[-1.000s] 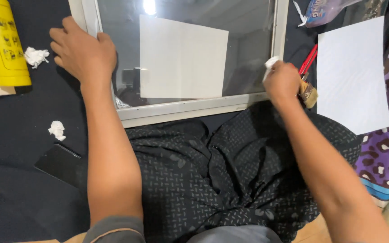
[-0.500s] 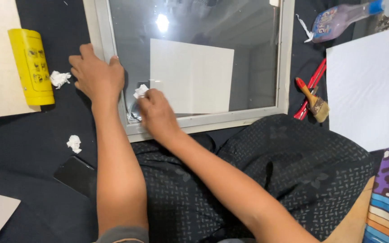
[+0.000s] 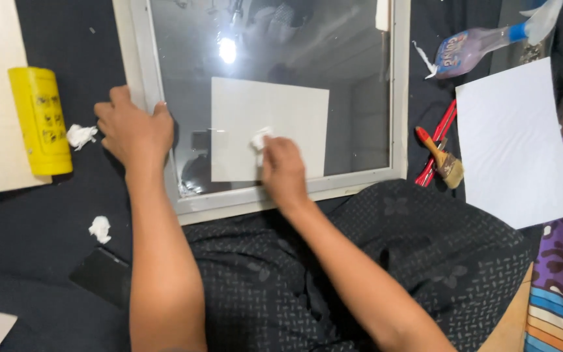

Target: Wiping the glass surface of a picture frame using small pieces of paper or tissue to remove smudges or dust.

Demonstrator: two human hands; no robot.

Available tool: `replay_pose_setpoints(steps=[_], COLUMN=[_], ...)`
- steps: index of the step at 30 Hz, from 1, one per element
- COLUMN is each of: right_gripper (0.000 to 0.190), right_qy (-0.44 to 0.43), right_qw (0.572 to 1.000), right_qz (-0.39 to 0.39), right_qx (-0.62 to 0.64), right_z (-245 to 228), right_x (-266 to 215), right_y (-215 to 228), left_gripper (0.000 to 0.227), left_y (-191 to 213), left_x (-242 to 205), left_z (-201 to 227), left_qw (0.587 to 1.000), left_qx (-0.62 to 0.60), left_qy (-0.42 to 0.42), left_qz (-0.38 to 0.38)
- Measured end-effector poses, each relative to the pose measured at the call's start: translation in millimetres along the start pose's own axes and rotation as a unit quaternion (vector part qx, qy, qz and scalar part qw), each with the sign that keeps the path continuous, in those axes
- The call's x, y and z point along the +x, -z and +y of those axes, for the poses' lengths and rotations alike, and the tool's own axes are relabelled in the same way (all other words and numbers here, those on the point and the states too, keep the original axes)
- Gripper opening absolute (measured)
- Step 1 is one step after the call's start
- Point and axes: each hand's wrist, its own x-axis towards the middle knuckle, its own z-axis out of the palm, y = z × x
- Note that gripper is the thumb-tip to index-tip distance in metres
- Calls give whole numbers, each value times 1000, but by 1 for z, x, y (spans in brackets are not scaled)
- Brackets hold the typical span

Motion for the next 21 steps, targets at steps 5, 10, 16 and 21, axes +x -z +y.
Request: replay_pose_setpoints(steps=[5, 10, 16, 21], right_gripper=[15, 11, 7, 20], right_qy=[100, 1, -263, 43], right_qw=[992, 996, 947, 996], right_qz=[-13, 52, 156, -55], right_qx=[81, -66, -95, 49], right_z=[-23, 114, 168, -41], right_x=[8, 26, 50, -20], right_y=[-2, 32, 51, -95], left_gripper=[48, 43, 47, 45], left_y=[-12, -16, -22, -29], left_x=[8, 8, 7, 8], left_z=[-7, -14, -5, -20], left_qw=[1000, 998, 998, 994], left_qx=[16, 7, 5, 31], left_qy=[-3, -25, 4, -39], left_qz=[26, 61, 62, 94])
